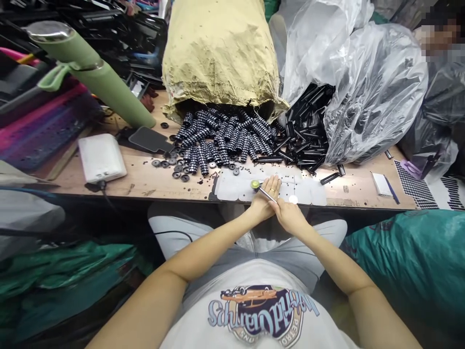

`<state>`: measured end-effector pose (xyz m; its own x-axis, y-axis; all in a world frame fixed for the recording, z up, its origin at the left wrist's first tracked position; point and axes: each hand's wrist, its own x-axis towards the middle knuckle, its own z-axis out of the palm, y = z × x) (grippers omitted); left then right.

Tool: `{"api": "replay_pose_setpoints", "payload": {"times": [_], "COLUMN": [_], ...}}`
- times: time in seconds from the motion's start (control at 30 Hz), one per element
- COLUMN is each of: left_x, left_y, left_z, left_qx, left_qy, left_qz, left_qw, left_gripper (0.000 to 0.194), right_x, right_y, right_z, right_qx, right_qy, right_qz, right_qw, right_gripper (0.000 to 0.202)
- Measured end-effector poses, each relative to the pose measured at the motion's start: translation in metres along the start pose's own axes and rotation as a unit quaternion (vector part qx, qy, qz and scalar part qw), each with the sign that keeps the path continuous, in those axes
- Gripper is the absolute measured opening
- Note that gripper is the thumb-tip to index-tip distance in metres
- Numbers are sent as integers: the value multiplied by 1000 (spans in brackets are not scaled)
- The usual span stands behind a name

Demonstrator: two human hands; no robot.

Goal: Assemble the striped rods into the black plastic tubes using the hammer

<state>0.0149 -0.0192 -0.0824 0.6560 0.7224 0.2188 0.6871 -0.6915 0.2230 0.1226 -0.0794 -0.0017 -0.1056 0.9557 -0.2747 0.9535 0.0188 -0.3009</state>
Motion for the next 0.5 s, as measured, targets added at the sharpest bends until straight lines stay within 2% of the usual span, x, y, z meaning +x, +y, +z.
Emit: {"api": "replay_pose_setpoints", "payload": {"times": [0.07, 0.17, 0.23, 0.3, 0.33, 0.4, 0.47, 0.5], "left_x": [4, 9, 11, 16, 21, 39, 62, 73], "left_y": [-4, -4, -4, -13, -22, -47, -76, -88], "left_z": [0, -7, -16, -28, -34, -47, -56, -59], "left_qx": [-10, -35, -72, -108, -117, -105, -94, -102], "left_qy": [2, -15, -24, 3, 31, 118, 142, 130], "left_qz": [-6, -48, -47, -63, -94, -214, -269, -307], "left_qw": [1000, 998, 996, 992, 988, 964, 948, 937], "left_gripper": [51, 40, 31, 31, 35, 35, 38, 38], "right_x": [6, 8, 7, 7, 8, 15, 32, 44], "right_y": [3, 20, 38, 60, 69, 83, 82, 77], "right_z": [2, -5, -10, -13, -13, -11, -10, -10], "right_qx": [-27, -30, -41, -61, -70, -82, -82, -81], "right_qy": [-15, 55, 89, 95, 98, 129, 187, 212], "right_qz": [5, 34, 77, 120, 137, 145, 98, 58], "right_qw": [999, 997, 992, 986, 983, 978, 974, 972], "right_gripper": [38, 38, 38, 38, 38, 37, 32, 30]}}
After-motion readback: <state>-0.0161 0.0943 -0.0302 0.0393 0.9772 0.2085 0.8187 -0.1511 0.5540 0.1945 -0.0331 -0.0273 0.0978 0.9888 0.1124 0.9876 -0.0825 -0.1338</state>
